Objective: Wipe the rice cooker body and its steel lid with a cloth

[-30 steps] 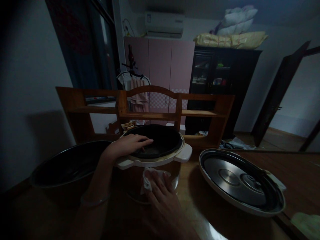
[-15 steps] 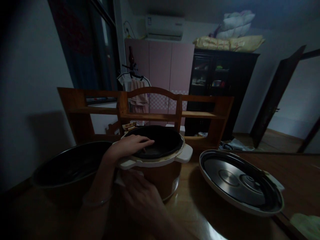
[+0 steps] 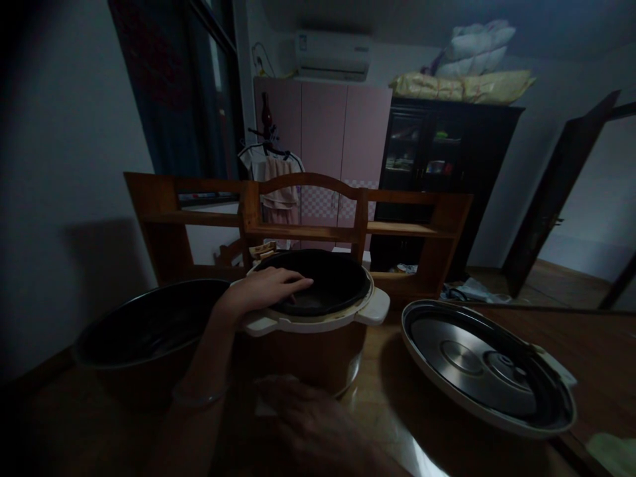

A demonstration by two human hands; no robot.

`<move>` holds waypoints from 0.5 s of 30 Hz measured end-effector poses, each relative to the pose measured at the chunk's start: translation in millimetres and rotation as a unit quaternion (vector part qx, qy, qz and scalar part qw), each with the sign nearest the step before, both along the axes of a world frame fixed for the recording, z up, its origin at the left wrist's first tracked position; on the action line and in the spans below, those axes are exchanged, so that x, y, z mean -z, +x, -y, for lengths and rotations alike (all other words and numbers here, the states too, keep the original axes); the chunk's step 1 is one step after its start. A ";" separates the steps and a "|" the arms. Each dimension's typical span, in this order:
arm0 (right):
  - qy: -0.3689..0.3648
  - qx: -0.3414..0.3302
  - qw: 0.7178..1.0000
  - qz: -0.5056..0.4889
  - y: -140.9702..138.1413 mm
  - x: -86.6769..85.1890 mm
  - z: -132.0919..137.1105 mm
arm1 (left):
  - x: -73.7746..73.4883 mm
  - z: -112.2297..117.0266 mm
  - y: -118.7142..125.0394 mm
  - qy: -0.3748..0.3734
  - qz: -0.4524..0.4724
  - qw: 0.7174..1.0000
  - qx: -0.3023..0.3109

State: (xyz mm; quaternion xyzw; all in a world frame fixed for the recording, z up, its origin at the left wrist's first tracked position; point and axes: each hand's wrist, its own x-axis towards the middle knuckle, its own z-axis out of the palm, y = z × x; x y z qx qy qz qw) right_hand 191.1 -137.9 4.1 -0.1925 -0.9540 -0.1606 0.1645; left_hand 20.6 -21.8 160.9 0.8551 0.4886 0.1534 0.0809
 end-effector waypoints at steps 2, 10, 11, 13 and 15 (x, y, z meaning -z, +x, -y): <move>-0.019 0.001 1.000 0.010 13.5 -3.1 2.7 | 0.3 0.7 -0.4 -0.002 0.002 1.000 0.002; 0.063 0.006 0.996 -0.056 49.0 7.8 -20.5 | -0.5 2.1 0.1 -0.006 0.004 1.000 0.004; 0.076 -0.008 0.995 -0.070 44.4 8.5 -23.8 | -0.6 2.1 -0.1 -0.007 0.004 1.000 0.005; 0.093 -0.026 0.992 -0.081 28.9 7.4 -27.8 | -0.9 2.1 -0.5 -0.003 0.004 1.000 0.003; 0.090 -0.014 0.993 -0.069 8.9 5.1 -29.4 | -1.1 2.3 -0.6 0.000 0.002 1.000 0.000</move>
